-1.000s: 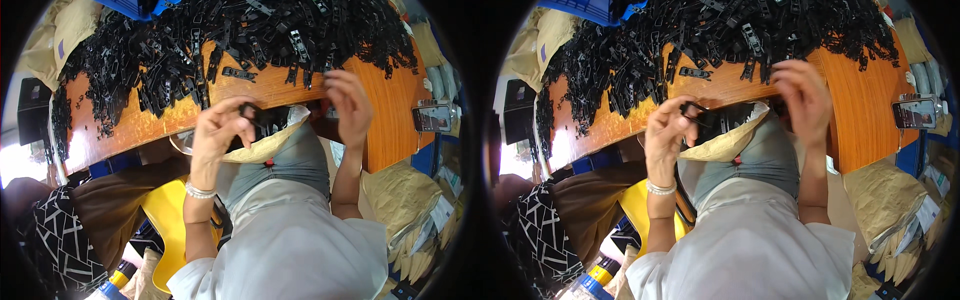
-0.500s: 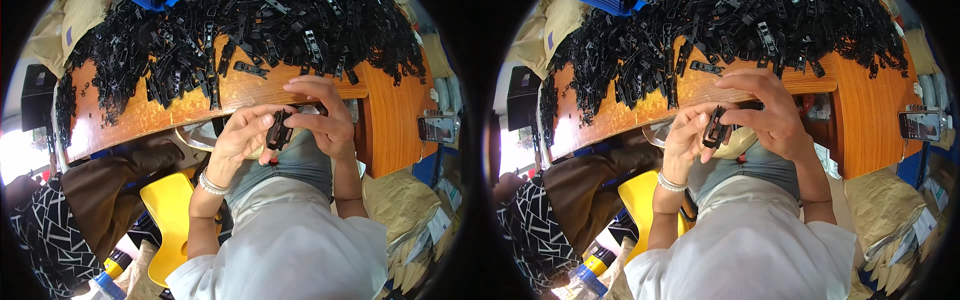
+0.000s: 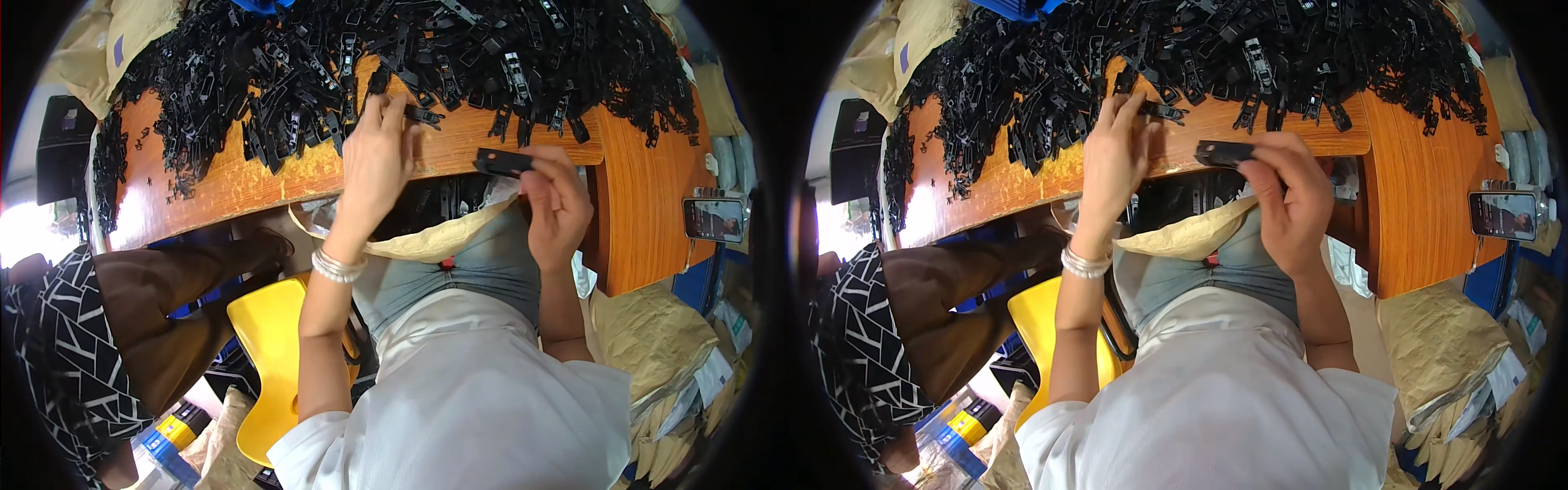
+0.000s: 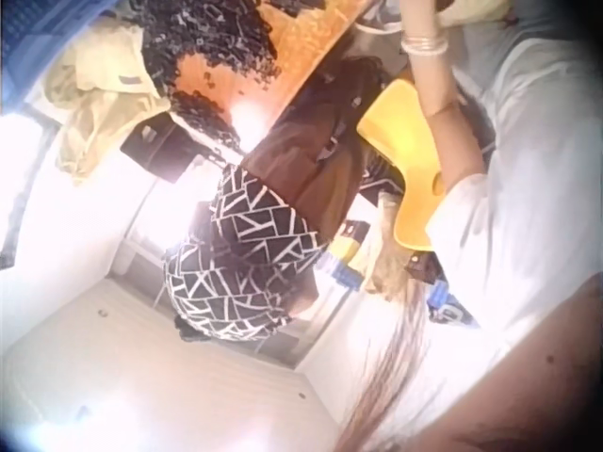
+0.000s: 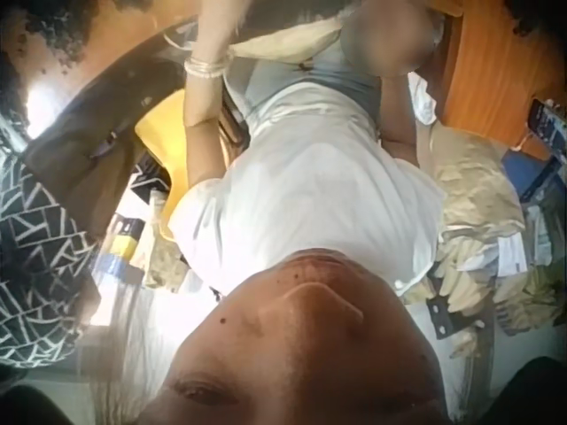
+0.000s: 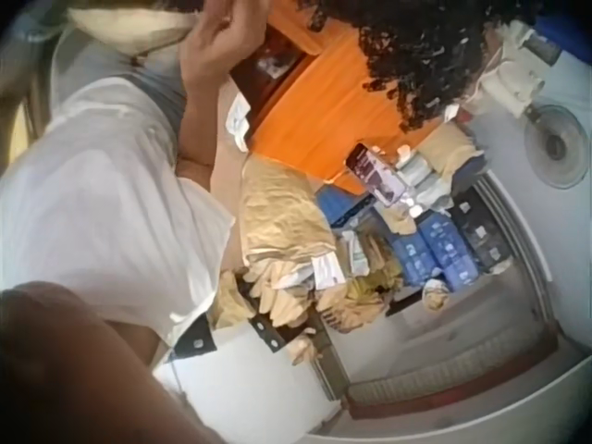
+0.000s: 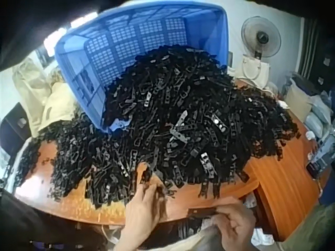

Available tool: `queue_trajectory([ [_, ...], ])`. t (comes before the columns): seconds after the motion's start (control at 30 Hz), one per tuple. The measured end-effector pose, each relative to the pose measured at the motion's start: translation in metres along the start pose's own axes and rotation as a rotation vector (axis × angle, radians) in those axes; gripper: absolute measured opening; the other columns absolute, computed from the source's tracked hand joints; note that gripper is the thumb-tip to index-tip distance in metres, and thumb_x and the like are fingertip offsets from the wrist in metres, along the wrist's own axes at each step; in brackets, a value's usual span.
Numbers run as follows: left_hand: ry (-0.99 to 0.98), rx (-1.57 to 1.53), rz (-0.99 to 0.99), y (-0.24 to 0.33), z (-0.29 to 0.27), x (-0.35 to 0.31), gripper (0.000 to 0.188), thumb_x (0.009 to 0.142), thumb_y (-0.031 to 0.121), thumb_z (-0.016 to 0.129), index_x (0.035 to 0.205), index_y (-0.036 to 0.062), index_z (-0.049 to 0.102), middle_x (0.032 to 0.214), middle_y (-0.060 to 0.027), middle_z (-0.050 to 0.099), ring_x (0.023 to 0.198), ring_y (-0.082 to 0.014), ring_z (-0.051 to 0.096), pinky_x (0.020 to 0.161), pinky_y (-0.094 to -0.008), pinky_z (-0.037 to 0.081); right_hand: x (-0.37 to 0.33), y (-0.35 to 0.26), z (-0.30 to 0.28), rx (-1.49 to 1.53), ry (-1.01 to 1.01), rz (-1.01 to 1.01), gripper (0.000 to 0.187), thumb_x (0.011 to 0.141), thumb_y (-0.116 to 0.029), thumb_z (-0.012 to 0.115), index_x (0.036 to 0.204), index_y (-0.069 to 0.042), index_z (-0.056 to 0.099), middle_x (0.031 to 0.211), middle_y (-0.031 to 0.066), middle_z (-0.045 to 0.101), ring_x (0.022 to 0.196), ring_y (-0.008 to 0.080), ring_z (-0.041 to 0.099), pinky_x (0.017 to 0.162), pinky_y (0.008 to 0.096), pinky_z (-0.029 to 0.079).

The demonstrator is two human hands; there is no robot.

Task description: Inspecting and sorting a large quantity of small black plastic components at a workbench.

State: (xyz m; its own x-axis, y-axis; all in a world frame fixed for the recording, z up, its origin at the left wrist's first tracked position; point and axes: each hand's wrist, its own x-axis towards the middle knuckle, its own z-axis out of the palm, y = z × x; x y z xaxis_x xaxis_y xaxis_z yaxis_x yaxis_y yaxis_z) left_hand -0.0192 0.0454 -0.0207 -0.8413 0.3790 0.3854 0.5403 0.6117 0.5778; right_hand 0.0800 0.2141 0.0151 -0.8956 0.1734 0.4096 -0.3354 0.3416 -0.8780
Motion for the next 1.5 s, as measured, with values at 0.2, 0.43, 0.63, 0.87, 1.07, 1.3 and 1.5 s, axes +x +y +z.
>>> queue_trajectory([
  [0.2, -0.117, 0.233, 0.102, -0.014, -0.007, 0.006, 0.022, 0.073, 0.006, 0.06, 0.093, -0.0016, 0.055, 0.085, -0.012, 0.053, 0.066, -0.026, 0.055, 0.057, -0.0333, 0.045, 0.0, 0.018, 0.003, 0.363, 0.168, 0.211, 0.015, 0.084, -0.007, 0.051, 0.089, 0.007, 0.054, 0.092, 0.011, 0.054, 0.066, 0.0137, 0.056, 0.058, 0.023, 0.044],
  [0.43, -0.186, -0.397, -0.149, 0.022, -0.037, -0.012, 0.021, 0.067, 0.0, 0.066, 0.086, -0.0021, 0.057, 0.064, -0.0077, 0.051, 0.05, -0.0133, 0.051, 0.049, -0.0234, 0.043, 0.005, 0.009, 0.016, 0.438, 0.072, 0.382, 0.013, 0.079, -0.006, 0.058, 0.085, 0.006, 0.059, 0.082, 0.0089, 0.058, 0.061, 0.0138, 0.058, 0.057, 0.0218, 0.046],
  [0.63, -0.116, -0.589, -0.181, 0.026, -0.037, -0.024, 0.025, 0.064, 0.0, 0.07, 0.086, -0.0029, 0.058, 0.067, -0.0054, 0.052, 0.053, -0.0084, 0.053, 0.049, -0.0192, 0.044, 0.008, 0.006, 0.023, 0.404, 0.04, 0.49, 0.013, 0.078, -0.007, 0.06, 0.082, 0.005, 0.06, 0.075, 0.0071, 0.059, 0.058, 0.0123, 0.058, 0.055, 0.0213, 0.046],
  [0.87, -0.125, -1.034, -0.477, 0.03, -0.03, -0.025, 0.024, 0.07, -0.002, 0.065, 0.092, -0.0062, 0.058, 0.07, -0.0057, 0.058, 0.056, -0.01, 0.058, 0.053, -0.0199, 0.045, 0.007, 0.002, 0.025, 0.23, 0.006, 0.376, 0.009, 0.078, -0.002, 0.059, 0.079, 0.007, 0.058, 0.077, 0.0064, 0.055, 0.058, 0.0109, 0.055, 0.054, 0.0203, 0.044],
  [1.07, -0.315, -1.076, -0.579, 0.033, -0.02, -0.024, 0.015, 0.077, 0.011, 0.063, 0.078, -0.0024, 0.057, 0.064, -0.0005, 0.056, 0.053, -0.0029, 0.049, 0.047, -0.0166, 0.038, -0.004, 0.006, 0.028, 0.155, -0.034, 0.218, 0.008, 0.073, 0.001, 0.062, 0.075, 0.006, 0.056, 0.079, 0.0037, 0.05, 0.064, 0.0083, 0.049, 0.056, 0.0184, 0.038],
  [1.3, -0.268, -1.09, -0.384, 0.038, -0.018, -0.023, 0.014, 0.075, 0.009, 0.065, 0.08, -0.0007, 0.057, 0.067, 0.0028, 0.056, 0.062, -0.0012, 0.05, 0.054, -0.0164, 0.04, -0.002, -0.003, 0.032, 0.451, 0.145, 0.36, 0.026, 0.071, -0.001, 0.066, 0.094, 0.003, 0.055, 0.085, 0.0012, 0.051, 0.072, 0.0072, 0.047, 0.065, 0.0197, 0.039],
  [1.5, -0.298, -1.233, -0.363, 0.036, -0.019, -0.019, 0.01, 0.076, 0.006, 0.063, 0.078, -0.0014, 0.056, 0.073, 0.0011, 0.055, 0.062, -0.0015, 0.046, 0.054, -0.0169, 0.037, 0.0, -0.002, 0.03, 0.233, 0.012, 0.207, 0.021, 0.076, -0.002, 0.06, 0.096, 0.004, 0.057, 0.088, 0.0048, 0.053, 0.075, 0.0089, 0.049, 0.067, 0.0195, 0.039],
])
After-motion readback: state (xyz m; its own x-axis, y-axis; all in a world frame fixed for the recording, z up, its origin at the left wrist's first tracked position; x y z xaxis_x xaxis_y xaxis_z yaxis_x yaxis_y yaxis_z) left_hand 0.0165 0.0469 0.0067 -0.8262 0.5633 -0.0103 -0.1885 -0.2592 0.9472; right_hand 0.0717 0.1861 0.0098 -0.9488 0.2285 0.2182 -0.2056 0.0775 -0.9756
